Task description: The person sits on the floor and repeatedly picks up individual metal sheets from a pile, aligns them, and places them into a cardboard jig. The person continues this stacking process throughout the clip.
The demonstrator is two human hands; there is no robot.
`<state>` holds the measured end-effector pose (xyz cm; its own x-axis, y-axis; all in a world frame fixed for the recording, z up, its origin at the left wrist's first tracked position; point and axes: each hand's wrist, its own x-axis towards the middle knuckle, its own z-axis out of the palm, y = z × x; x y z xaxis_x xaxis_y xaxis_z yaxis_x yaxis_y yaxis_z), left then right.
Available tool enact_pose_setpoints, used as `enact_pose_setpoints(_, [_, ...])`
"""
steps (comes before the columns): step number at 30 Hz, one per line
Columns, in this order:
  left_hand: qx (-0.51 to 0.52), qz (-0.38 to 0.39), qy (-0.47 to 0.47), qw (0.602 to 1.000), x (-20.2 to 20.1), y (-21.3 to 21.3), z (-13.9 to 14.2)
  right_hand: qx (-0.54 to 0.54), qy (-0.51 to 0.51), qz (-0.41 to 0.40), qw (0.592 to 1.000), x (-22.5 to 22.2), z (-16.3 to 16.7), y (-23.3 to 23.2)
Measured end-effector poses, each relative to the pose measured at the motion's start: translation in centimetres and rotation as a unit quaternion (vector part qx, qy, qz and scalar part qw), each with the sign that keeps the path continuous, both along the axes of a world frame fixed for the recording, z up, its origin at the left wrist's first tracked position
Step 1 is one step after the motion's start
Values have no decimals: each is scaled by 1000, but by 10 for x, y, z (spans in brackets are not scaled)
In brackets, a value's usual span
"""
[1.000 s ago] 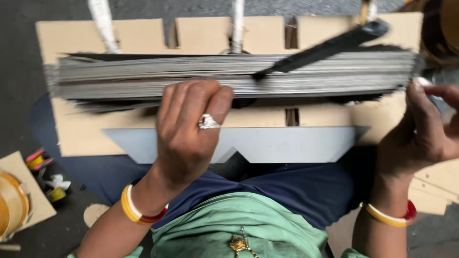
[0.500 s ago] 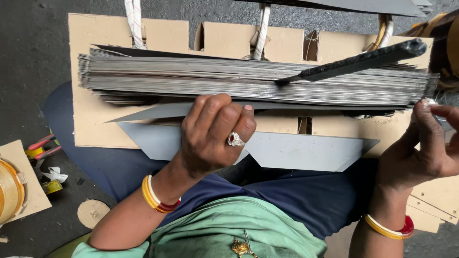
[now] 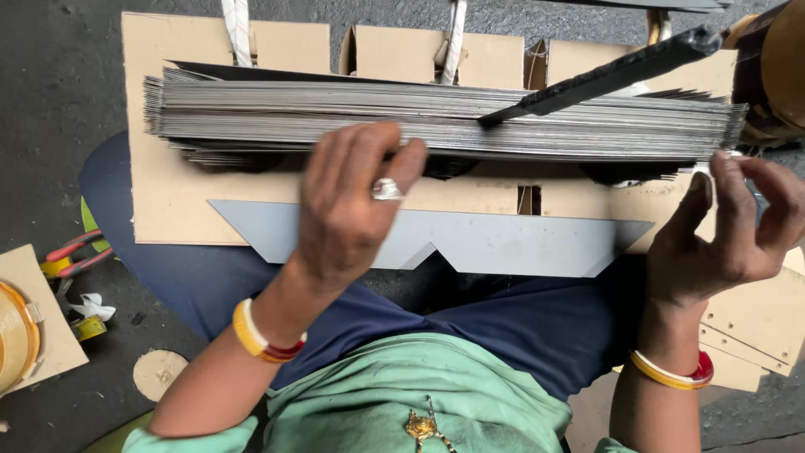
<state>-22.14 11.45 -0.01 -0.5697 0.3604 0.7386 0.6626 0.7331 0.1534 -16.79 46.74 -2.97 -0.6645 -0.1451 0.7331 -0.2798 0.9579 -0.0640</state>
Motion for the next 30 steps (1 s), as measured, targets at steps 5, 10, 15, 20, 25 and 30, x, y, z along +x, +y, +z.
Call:
enact_pose_setpoints(5, [15, 93, -6, 995, 11, -41, -2, -9, -17, 41, 999, 0, 2, -12])
enact_pose_setpoints(10, [32, 79, 38, 996, 12, -54, -22, 3, 4, 46, 999, 2, -7, -12])
enact_pose_setpoints(15, [39, 80, 41, 995, 10, -59, -31, -60, -31, 57, 996, -4, -20, -1])
enact_pose_setpoints(20, [35, 96, 33, 994, 9, -65, -35, -82, -36, 76, 993, -4, -27, -2])
enact_pose_setpoints(25, [28, 99, 25, 994, 9, -69, -37, -86, -55, 69, 992, -4, -28, -7])
enact_pose_setpoints(30, [11, 78, 33, 996, 5, -73, -38, -92, -71, 70, 991, -9, -26, -1])
